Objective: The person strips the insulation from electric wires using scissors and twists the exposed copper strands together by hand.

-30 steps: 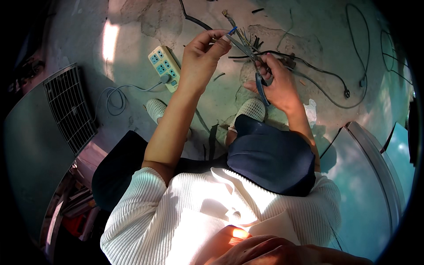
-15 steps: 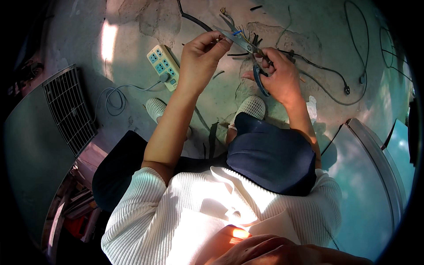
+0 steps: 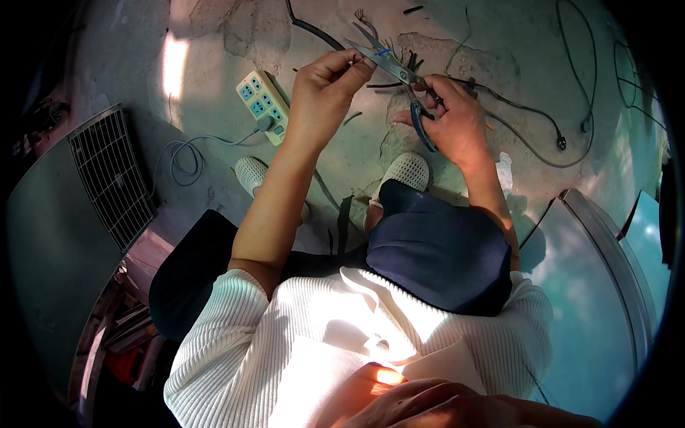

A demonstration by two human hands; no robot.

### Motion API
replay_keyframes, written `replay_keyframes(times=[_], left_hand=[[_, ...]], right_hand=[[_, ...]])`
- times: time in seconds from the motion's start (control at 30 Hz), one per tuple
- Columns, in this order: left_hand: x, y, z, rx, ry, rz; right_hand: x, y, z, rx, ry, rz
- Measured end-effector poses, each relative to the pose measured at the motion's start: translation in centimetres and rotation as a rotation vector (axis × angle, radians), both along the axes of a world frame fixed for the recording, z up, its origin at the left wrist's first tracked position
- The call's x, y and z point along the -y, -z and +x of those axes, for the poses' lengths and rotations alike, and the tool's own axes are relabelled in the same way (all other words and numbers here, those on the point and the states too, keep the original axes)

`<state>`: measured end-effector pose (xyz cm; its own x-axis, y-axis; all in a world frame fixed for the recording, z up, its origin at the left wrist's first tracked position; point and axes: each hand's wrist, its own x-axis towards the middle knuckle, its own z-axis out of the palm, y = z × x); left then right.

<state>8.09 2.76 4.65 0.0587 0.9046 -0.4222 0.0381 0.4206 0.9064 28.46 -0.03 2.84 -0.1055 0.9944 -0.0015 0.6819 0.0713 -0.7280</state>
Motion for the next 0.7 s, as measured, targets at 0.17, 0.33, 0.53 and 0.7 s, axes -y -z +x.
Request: replay_keyframes(times=[0.17,0.33,0.53,0.7], left_hand=[[-0.11,-0.09,0.19,-0.009,-0.003,-0.004],[-0.14,0.21,0.41,0.042,-0.049,0.06],[-0.04,0.15,0.46,-0.054,-0.058,0.081],[0.0,0.4,0.33,-0.159,-0.025,0.223]], right_hand=[[0.09,0.19,0.09,-0.012,-0.002,-0.016],[0.22,0.17,-0.04,-0.044,0.002,-0.025],[0.41,-0.41,-0.09,-0.037,-0.012,-0.113],[0.47,-0.71,-0.29,0.008,-0.012,-0.095]])
